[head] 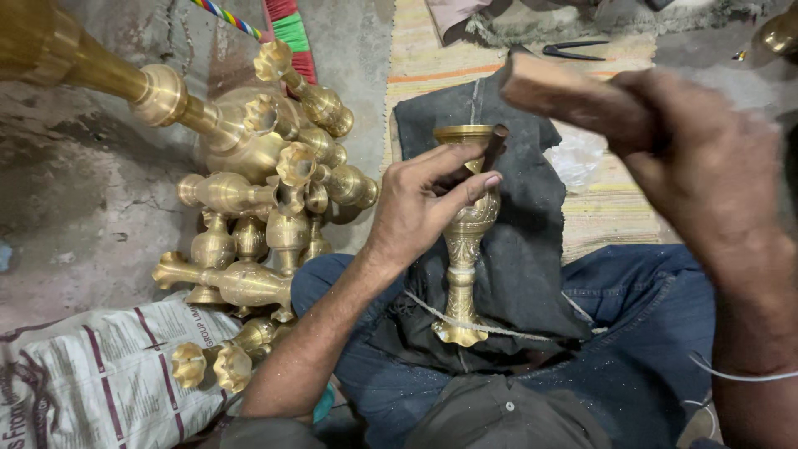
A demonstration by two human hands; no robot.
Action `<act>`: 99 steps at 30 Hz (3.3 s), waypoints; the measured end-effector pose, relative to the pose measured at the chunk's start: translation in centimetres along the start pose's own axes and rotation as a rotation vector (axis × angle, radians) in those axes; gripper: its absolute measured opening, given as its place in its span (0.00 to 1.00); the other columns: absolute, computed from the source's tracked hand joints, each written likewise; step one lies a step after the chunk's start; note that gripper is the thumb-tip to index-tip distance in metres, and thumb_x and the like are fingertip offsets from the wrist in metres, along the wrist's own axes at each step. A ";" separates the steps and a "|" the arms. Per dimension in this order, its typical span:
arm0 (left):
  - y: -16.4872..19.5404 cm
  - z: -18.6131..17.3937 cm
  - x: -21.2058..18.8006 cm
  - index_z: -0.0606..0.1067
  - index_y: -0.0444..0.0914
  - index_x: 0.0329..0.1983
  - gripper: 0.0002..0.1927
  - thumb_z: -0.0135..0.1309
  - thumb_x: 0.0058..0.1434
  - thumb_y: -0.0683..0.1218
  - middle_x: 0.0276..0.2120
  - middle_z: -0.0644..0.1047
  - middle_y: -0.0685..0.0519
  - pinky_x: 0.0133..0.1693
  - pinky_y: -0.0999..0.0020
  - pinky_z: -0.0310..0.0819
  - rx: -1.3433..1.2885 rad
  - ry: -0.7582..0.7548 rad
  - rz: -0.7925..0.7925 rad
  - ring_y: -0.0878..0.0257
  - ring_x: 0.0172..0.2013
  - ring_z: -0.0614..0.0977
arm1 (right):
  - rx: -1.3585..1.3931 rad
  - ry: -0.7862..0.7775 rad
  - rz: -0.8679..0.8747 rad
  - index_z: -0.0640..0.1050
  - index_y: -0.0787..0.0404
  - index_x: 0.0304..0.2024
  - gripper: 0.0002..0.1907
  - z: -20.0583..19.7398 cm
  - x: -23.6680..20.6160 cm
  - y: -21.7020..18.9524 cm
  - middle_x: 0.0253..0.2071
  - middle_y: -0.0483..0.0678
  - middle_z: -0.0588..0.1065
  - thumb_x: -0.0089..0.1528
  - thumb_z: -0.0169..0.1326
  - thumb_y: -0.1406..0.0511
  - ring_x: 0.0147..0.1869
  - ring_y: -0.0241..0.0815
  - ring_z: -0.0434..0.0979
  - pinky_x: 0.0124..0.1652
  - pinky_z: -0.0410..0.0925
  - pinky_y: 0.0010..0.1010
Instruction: The person sits cross-legged on the floor with an engraved brass vase on a cloth over their lap. They hold a metal punch against the vase's surface with one hand and repeatedly strike the punch with a wooden mallet held in the other hand, repositioning the punch around the vase body to work the brass.
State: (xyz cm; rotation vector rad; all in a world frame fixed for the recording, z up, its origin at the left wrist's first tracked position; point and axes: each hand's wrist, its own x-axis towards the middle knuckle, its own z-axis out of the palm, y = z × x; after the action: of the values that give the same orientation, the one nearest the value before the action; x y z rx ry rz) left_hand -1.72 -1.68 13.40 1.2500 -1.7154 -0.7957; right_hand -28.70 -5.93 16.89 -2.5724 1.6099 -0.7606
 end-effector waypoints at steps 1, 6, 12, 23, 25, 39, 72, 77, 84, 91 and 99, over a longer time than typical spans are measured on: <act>0.0 0.0 0.0 0.80 0.36 0.56 0.19 0.65 0.65 0.47 0.47 0.85 0.49 0.43 0.70 0.85 0.000 0.000 0.031 0.65 0.41 0.88 | -0.011 0.023 -0.004 0.80 0.65 0.51 0.19 0.0 0.1 0.4 0.38 0.59 0.80 0.60 0.70 0.66 0.39 0.54 0.82 0.35 0.73 0.42; -0.3 -0.1 -0.1 0.79 0.36 0.58 0.19 0.64 0.66 0.46 0.49 0.84 0.49 0.45 0.70 0.85 0.016 -0.020 0.051 0.65 0.44 0.88 | 0.431 -0.015 0.197 0.78 0.61 0.48 0.13 1.2 0.0 1.9 0.38 0.53 0.79 0.70 0.68 0.62 0.40 0.43 0.81 0.40 0.73 0.36; -0.6 -0.4 0.1 0.79 0.36 0.57 0.19 0.64 0.65 0.46 0.46 0.85 0.50 0.41 0.70 0.84 -0.029 -0.059 0.001 0.66 0.41 0.88 | 0.209 -0.063 0.100 0.75 0.66 0.49 0.18 0.7 -0.6 1.1 0.37 0.59 0.79 0.61 0.67 0.67 0.39 0.50 0.81 0.38 0.72 0.43; -0.2 -0.1 0.0 0.79 0.36 0.59 0.19 0.65 0.66 0.46 0.49 0.84 0.50 0.45 0.72 0.84 0.007 -0.018 0.057 0.66 0.45 0.87 | 0.061 0.045 0.006 0.79 0.64 0.52 0.17 0.5 -0.1 0.7 0.40 0.57 0.80 0.62 0.68 0.66 0.41 0.52 0.83 0.38 0.75 0.42; -0.2 -0.1 0.1 0.79 0.36 0.59 0.19 0.65 0.66 0.45 0.46 0.85 0.51 0.43 0.72 0.85 -0.044 -0.039 -0.016 0.67 0.43 0.86 | -0.181 0.062 -0.069 0.81 0.62 0.51 0.17 0.5 0.2 0.8 0.40 0.54 0.82 0.61 0.70 0.66 0.41 0.51 0.84 0.37 0.76 0.41; -0.3 0.0 0.1 0.78 0.36 0.60 0.19 0.63 0.67 0.47 0.45 0.84 0.51 0.43 0.72 0.85 -0.035 -0.049 0.014 0.68 0.42 0.87 | 0.291 -0.100 0.158 0.74 0.62 0.44 0.12 0.9 0.6 0.6 0.35 0.57 0.77 0.63 0.64 0.67 0.38 0.57 0.81 0.38 0.73 0.46; -1.2 -0.9 0.8 0.80 0.38 0.59 0.18 0.62 0.68 0.49 0.49 0.84 0.51 0.45 0.70 0.84 -0.071 -0.182 0.010 0.66 0.45 0.87 | 0.314 -0.107 0.149 0.75 0.64 0.45 0.15 2.1 -0.9 1.2 0.35 0.55 0.78 0.61 0.65 0.66 0.37 0.50 0.81 0.37 0.74 0.45; -1.6 -0.9 0.7 0.79 0.38 0.59 0.19 0.63 0.67 0.49 0.50 0.84 0.50 0.48 0.70 0.84 -0.032 -0.168 0.044 0.66 0.47 0.87 | 0.148 -0.112 0.104 0.76 0.63 0.48 0.16 2.0 -1.0 1.0 0.35 0.58 0.78 0.60 0.66 0.67 0.38 0.56 0.82 0.37 0.73 0.46; -1.1 -0.3 0.9 0.79 0.37 0.59 0.20 0.63 0.66 0.49 0.43 0.85 0.50 0.43 0.70 0.86 -0.168 -0.131 -0.145 0.66 0.41 0.88 | 0.094 -0.181 0.201 0.77 0.64 0.47 0.17 1.8 -0.7 0.4 0.35 0.60 0.79 0.59 0.67 0.68 0.40 0.61 0.81 0.37 0.71 0.49; -0.2 -0.2 0.9 0.80 0.36 0.57 0.20 0.65 0.65 0.48 0.41 0.85 0.52 0.39 0.73 0.84 -0.015 -0.094 -0.034 0.68 0.39 0.88 | 0.129 0.014 0.094 0.80 0.65 0.50 0.17 1.6 -0.1 0.2 0.39 0.60 0.80 0.60 0.67 0.70 0.40 0.59 0.82 0.38 0.73 0.46; 0.0 -0.1 0.8 0.79 0.37 0.58 0.19 0.64 0.65 0.47 0.40 0.85 0.52 0.39 0.72 0.83 -0.029 -0.084 -0.052 0.69 0.38 0.87 | 0.882 0.085 0.385 0.77 0.62 0.44 0.09 3.9 0.2 2.0 0.37 0.52 0.79 0.73 0.66 0.66 0.38 0.45 0.81 0.41 0.74 0.34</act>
State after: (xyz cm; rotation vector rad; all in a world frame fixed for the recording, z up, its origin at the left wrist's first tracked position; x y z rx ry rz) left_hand -1.77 -2.40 13.63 1.2618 -1.7381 -0.9116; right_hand -28.71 -7.92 13.03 -1.5848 1.2909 -1.1906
